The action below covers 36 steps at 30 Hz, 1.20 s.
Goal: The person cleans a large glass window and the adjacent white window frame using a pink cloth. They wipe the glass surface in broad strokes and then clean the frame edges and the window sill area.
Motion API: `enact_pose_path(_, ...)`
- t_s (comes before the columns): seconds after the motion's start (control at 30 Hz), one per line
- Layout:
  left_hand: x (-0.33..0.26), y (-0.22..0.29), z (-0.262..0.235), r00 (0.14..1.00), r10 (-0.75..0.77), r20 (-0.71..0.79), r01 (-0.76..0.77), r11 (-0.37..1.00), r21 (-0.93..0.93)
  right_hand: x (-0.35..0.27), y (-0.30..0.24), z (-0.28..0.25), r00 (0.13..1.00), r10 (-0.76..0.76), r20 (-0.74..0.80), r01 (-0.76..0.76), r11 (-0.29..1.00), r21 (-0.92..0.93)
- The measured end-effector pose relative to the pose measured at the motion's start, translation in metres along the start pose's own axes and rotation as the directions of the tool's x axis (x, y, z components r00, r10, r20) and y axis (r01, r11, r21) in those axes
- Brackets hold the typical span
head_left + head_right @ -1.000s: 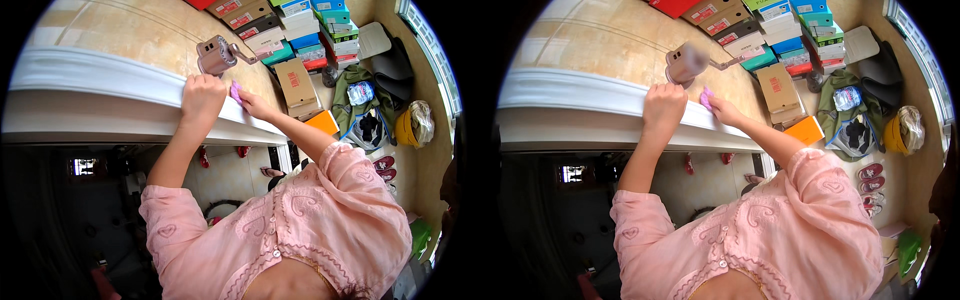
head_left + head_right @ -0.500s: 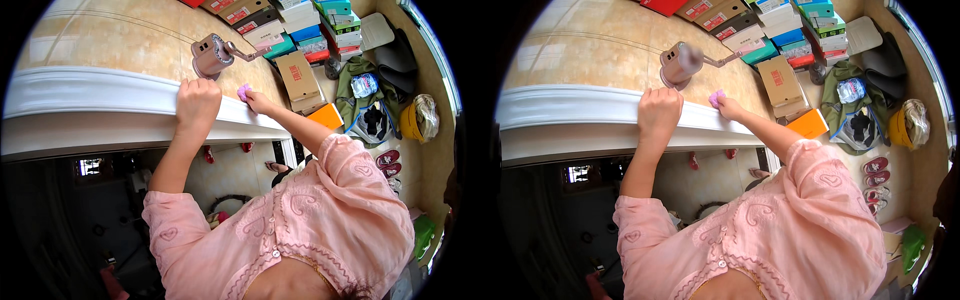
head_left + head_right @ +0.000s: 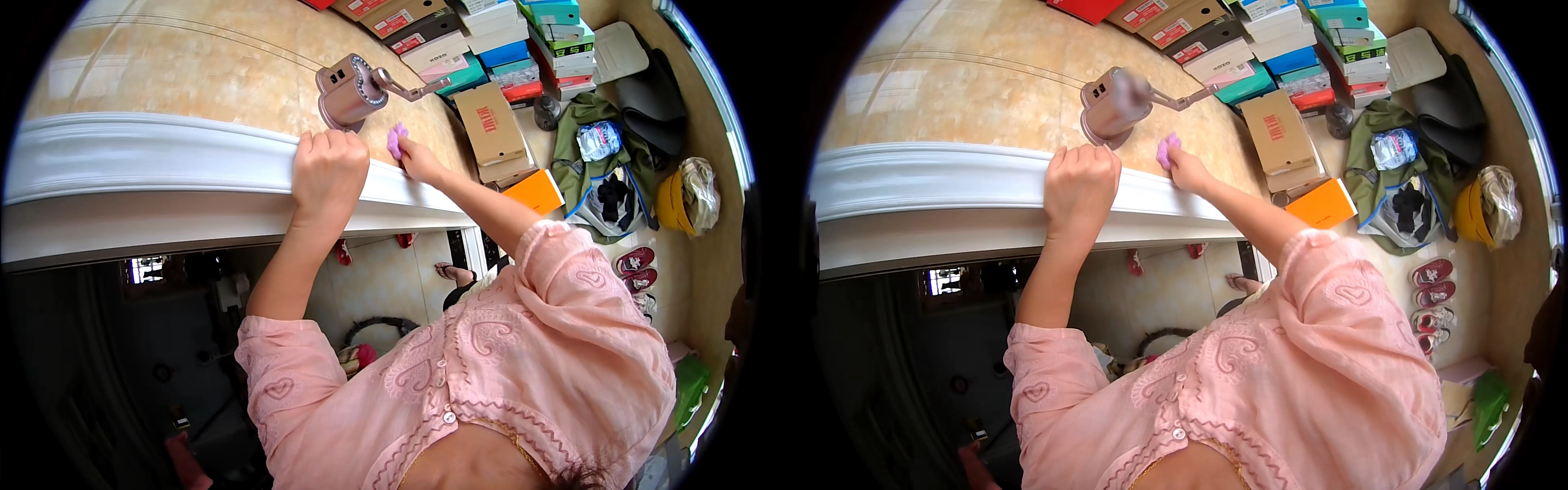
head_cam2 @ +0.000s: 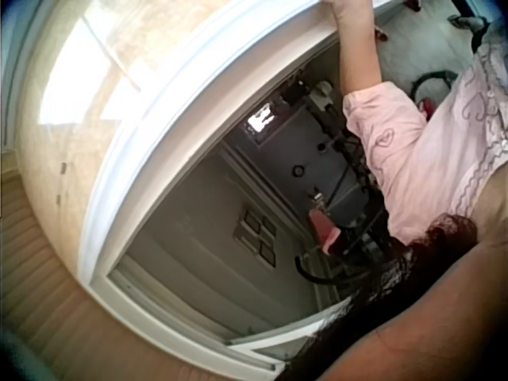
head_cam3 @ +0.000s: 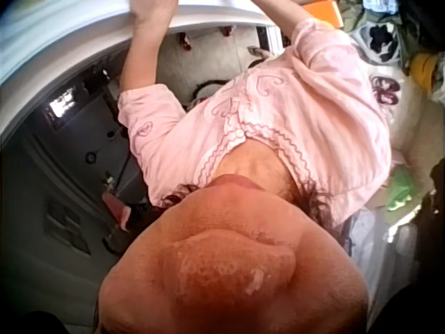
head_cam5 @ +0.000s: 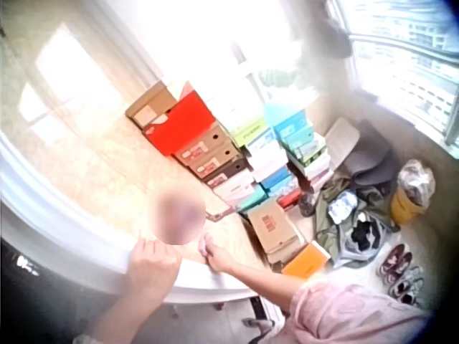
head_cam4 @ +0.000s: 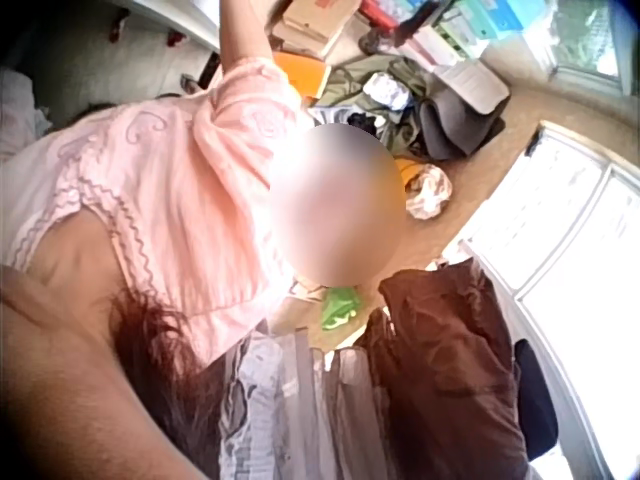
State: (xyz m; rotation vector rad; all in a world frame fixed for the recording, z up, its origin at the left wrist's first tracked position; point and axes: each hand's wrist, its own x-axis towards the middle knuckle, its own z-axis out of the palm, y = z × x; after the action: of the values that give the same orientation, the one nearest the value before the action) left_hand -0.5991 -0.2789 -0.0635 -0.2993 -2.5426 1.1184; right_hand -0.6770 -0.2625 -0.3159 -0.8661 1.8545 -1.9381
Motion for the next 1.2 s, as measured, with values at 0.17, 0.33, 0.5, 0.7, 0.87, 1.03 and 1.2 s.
enact_pose_path(0.17,-0.003,-0.002,0.002,1.0,-0.006,-0.015,0.006,1.0,-0.002,0.003,-0.031,-0.007,0.993,0.061,0.097,-0.068,0.995,0.068)
enact_pose_path(0.33,0.002,0.0,0.001,1.0,-0.016,-0.025,0.015,1.0,-0.017,0.055,-0.022,-0.002,0.989,-0.13,-0.072,0.134,0.989,0.054)
enact_pose_path(0.5,-0.001,0.0,0.002,1.0,-0.012,-0.024,0.014,0.998,0.062,0.007,0.036,-0.008,0.926,0.332,0.177,-0.327,0.943,-0.061)
enact_pose_path(0.7,0.001,-0.001,0.001,0.998,-0.022,-0.063,0.028,0.995,0.096,-0.017,0.001,-0.083,0.848,0.154,0.508,-0.527,0.127,0.841)
enact_pose_path(0.87,0.002,0.0,0.001,0.995,-0.041,-0.087,0.046,0.997,0.064,-0.023,-0.021,-0.105,0.896,-0.168,0.411,-0.441,-0.229,0.868)
enact_pose_path(1.03,0.003,0.001,-0.002,0.991,-0.107,-0.078,0.099,0.99,-0.1,-0.03,-0.051,-0.104,0.904,-0.156,0.399,-0.425,-0.213,0.88)
enact_pose_path(1.2,0.011,0.001,-0.019,0.964,-0.197,0.179,0.257,0.866,-0.429,-0.036,-0.079,-0.106,0.875,-0.326,0.358,-0.44,-0.227,0.869)
